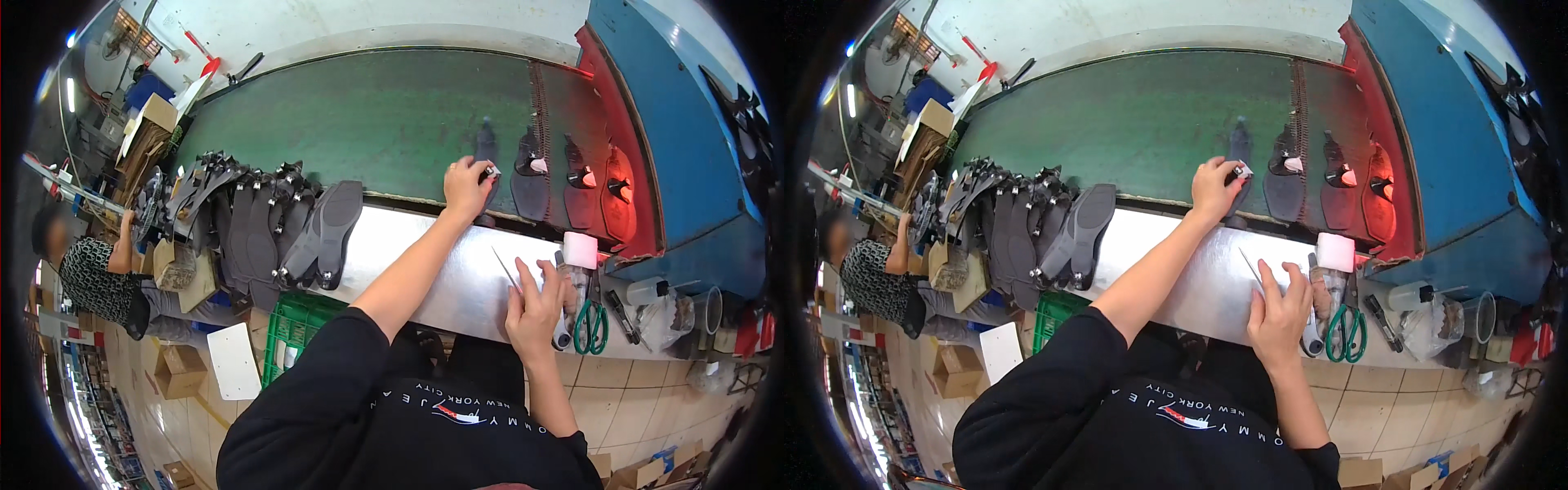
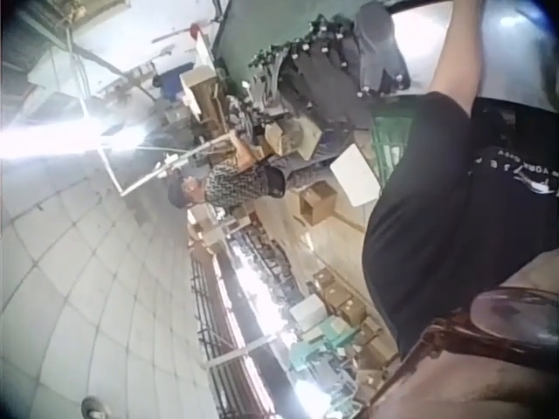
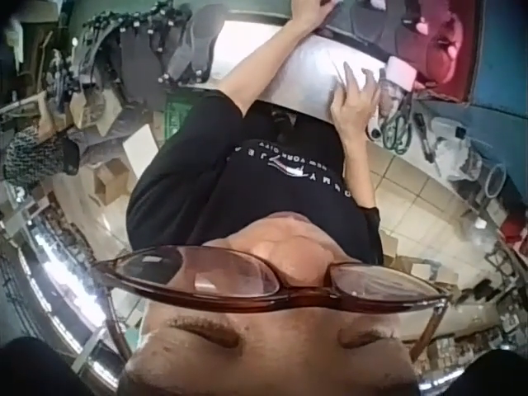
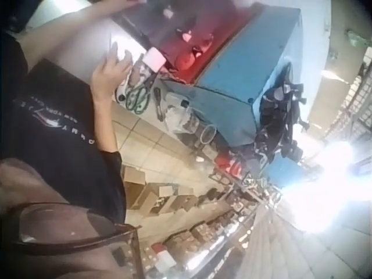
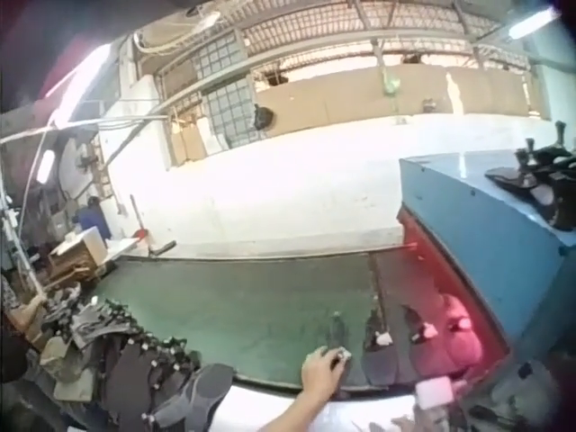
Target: Assembling and inspecting shoe components on a production line.
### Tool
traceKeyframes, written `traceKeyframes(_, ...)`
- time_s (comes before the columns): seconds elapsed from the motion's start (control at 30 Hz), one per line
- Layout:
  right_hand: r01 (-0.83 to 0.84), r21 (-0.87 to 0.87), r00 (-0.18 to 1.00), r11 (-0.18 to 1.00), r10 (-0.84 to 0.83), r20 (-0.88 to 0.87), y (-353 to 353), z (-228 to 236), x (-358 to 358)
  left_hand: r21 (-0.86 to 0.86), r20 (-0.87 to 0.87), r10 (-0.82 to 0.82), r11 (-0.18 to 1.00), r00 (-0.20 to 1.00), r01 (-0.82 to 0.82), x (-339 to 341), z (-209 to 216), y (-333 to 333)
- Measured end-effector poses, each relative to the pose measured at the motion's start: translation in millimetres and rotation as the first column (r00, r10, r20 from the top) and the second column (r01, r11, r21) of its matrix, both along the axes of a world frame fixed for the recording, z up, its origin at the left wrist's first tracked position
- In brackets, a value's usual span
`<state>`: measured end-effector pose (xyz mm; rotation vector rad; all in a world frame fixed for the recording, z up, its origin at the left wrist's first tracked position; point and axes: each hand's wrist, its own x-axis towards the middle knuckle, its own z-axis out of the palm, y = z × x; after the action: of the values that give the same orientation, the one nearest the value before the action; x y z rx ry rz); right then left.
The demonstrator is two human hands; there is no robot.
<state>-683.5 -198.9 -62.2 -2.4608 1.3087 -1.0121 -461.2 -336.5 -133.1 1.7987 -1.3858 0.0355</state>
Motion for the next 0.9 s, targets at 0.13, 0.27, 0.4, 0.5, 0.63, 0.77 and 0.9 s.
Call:
traceKeyframes(0.13,-0.078,0.118,0.94,0.99,0.034,0.338,-1,19,0,-0.281,-0.301,-0.206,0.952,0.931,0.12,15,42,15)
traceKeyframes(0.27,-0.589,0.481,0.44,0.65,-0.241,0.865,-12,13,-9,-0.237,-0.84,-0.399,0.88,0.368,0.412,-3,120,101)
traceKeyframes(0.4,-0.931,0.147,0.062,0.335,-0.253,0.966,7,43,23,-0.289,-0.943,-0.332,0.781,-0.024,0.554,-13,128,203)
traceKeyframes(0.5,-0.919,0.1,0.027,0.381,-0.193,0.981,20,51,41,-0.362,-0.932,-0.325,0.839,-0.161,0.406,2,111,244)
traceKeyframes(0.63,-0.946,0.172,0.109,0.275,-0.232,0.967,30,62,43,-0.34,-0.939,-0.34,0.891,-0.055,0.302,20,107,271)
traceKeyframes(0.77,-0.777,0.495,0.555,0.388,0.05,0.831,63,61,49,-0.312,-0.95,-0.3,0.909,-0.086,0.277,31,99,296)
traceKeyframes(0.9,-0.687,0.534,0.673,0.493,0.152,0.724,85,57,49,-0.325,-0.944,-0.328,0.902,-0.04,0.283,29,92,308)
